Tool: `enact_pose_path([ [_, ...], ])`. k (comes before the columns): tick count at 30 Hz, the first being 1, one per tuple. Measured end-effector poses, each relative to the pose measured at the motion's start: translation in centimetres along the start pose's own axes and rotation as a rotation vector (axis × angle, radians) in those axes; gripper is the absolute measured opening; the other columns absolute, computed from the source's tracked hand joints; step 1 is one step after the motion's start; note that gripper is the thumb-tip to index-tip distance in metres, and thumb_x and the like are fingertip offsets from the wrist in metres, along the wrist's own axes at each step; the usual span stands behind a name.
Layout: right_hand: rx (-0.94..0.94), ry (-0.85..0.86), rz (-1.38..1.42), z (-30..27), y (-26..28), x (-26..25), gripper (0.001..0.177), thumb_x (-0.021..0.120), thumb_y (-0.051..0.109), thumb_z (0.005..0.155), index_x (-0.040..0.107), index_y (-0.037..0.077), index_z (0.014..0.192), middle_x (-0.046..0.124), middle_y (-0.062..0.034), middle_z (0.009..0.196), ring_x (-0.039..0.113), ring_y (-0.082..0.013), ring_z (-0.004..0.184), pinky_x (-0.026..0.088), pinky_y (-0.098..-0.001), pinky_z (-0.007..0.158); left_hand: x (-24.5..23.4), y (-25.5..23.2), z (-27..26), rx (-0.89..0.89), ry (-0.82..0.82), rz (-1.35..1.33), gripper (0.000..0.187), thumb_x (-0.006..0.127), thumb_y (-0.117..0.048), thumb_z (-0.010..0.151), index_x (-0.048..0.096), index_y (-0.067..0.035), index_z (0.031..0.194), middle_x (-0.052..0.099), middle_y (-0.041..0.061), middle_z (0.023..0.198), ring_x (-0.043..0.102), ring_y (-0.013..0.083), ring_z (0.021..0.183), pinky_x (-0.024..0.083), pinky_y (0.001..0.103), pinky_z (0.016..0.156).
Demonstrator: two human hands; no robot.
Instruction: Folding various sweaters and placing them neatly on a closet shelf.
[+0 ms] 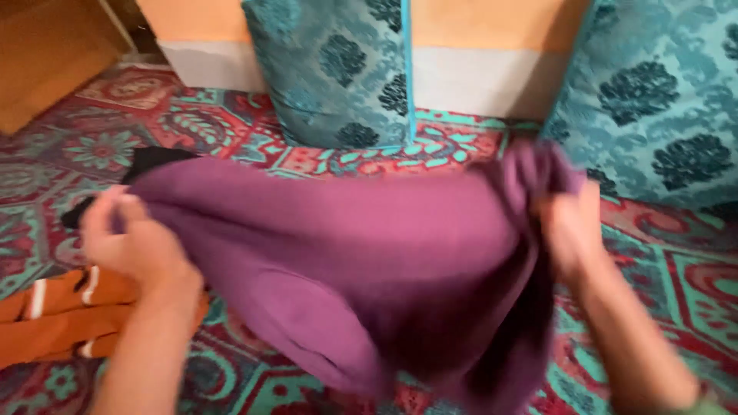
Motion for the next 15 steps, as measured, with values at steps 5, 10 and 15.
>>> enact_pose_path([
  [5, -0.433, 0.013, -0.844, 10.5, 3.2, 9.8, 0.077, 0.072, 0.029, 0.075, 0.047, 0.008, 0.145, 0.049, -0.0262, 0.133, 0.050, -0.0484, 0.121, 0.041, -0.0554, 0.097, -5.1, -4.0, 2.1, 0.127, 0.125, 0.125, 0.014, 0.061, 0.004, 0.107, 0.060, 0.005, 0.120, 0.061, 0.020, 0.115, 0.059, 0.0337, 0.106, 0.046, 0.043, 0.096],
  [10, -0.890, 0.205, -0.537, -7.6, -2.5, 16.6, 0.065, 0.063, 0.020, 0.099, 0.033, -0.001, 0.153, 0.039, -0.0330, 0.147, 0.040, -0.0503, 0.135, 0.034, -0.0621, 0.115, -7.5, 10.0, -10.2, -0.610, 0.253, -0.152, 0.024, 0.071, -0.016, 0.093, 0.052, -0.009, 0.105, 0.069, 0.006, 0.103, 0.063, 0.0107, 0.089, 0.054, 0.026, 0.077],
  [15, -0.074, 0.690, -0.817, -24.3, -25.9, 17.0, 0.088, 0.069, 0.065, 0.085, 0.037, 0.023, 0.156, 0.043, -0.0028, 0.158, 0.039, -0.0252, 0.146, 0.040, -0.0524, 0.112, -18.1, 24.0, -36.3, -1.598, 0.494, 0.267, 0.023, 0.087, -0.018, 0.079, 0.065, -0.012, 0.083, 0.072, 0.007, 0.090, 0.068, 0.0208, 0.090, 0.056, 0.040, 0.087],
])
Point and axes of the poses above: each hand's wrist, its own z-axis towards the middle knuckle, its own x-axis out of the palm, y = z × x, the point moved 9 cm from there along z, towards the middle knuckle
